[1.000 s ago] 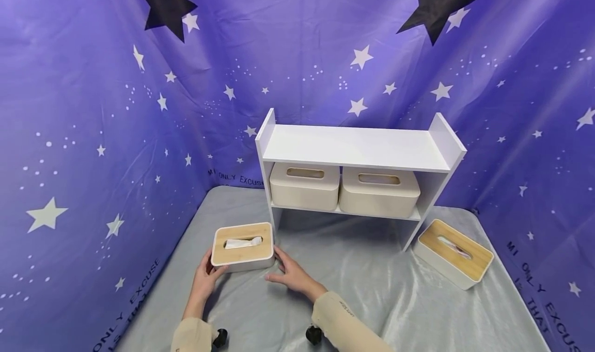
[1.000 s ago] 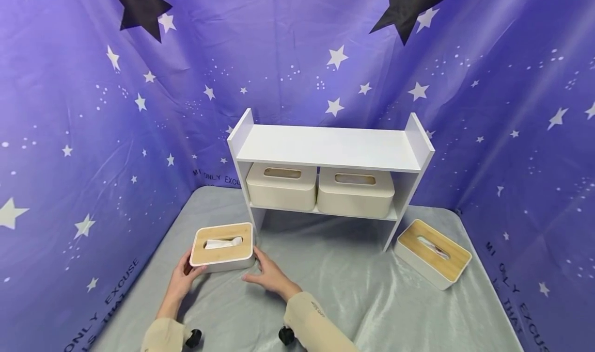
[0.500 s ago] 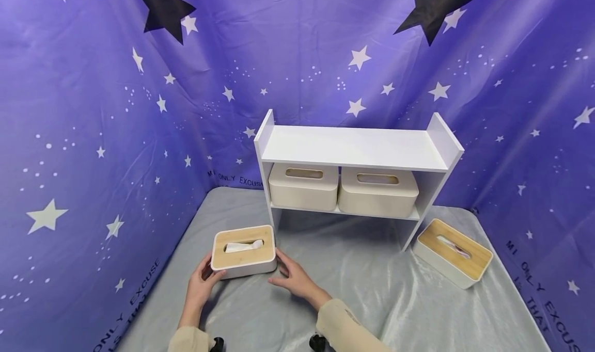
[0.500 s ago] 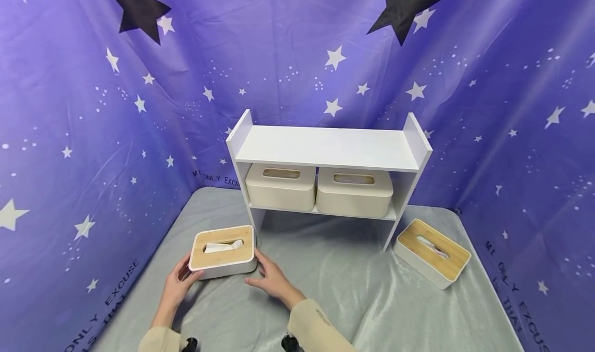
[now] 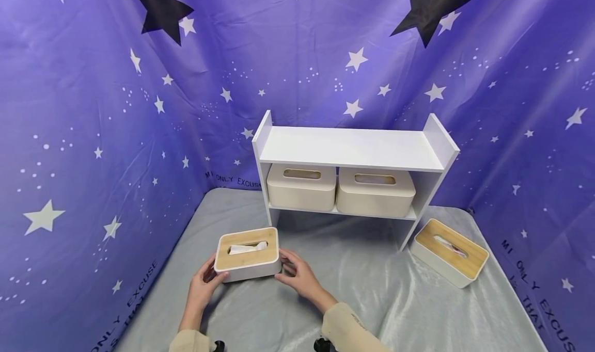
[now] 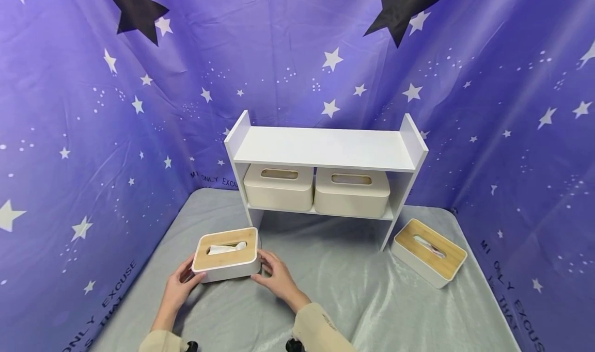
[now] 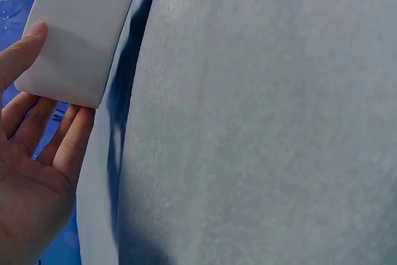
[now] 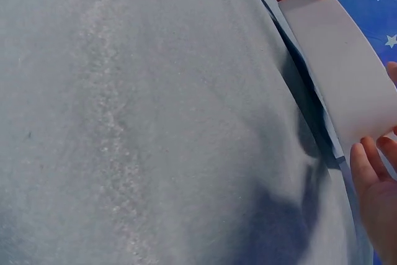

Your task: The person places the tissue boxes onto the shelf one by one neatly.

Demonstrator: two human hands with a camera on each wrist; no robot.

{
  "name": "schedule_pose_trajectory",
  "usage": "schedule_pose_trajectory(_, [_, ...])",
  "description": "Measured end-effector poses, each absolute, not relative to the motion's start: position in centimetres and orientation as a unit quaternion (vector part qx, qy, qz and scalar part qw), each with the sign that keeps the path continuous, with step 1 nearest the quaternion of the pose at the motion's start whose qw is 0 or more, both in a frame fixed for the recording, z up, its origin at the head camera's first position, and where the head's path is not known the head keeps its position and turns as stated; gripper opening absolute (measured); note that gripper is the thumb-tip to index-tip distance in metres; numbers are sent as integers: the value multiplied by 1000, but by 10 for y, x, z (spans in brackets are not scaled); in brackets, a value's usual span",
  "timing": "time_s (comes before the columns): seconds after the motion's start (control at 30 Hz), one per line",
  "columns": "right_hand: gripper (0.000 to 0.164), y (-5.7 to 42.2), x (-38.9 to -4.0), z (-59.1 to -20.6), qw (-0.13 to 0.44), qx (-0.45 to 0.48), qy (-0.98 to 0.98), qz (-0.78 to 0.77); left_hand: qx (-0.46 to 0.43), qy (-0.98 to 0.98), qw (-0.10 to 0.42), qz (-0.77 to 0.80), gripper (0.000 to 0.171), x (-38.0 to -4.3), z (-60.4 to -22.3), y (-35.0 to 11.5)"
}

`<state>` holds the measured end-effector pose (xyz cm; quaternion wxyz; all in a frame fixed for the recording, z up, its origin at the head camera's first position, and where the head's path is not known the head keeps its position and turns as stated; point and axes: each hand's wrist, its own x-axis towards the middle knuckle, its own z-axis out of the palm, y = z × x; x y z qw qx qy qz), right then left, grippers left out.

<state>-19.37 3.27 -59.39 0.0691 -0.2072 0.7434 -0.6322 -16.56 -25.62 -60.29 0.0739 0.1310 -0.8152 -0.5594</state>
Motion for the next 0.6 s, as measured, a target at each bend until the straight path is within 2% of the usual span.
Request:
schedule_pose_trajectory(0.3, [59,35,-192,-598,11,-179,731,-659,120,-806,77,-575,73,-166,-599,-247])
schedule_pose_trajectory(0.6, [58,39,-188,-590,-22,-163,746,-645,108,-796,82,-591,75,-166,-588,-239])
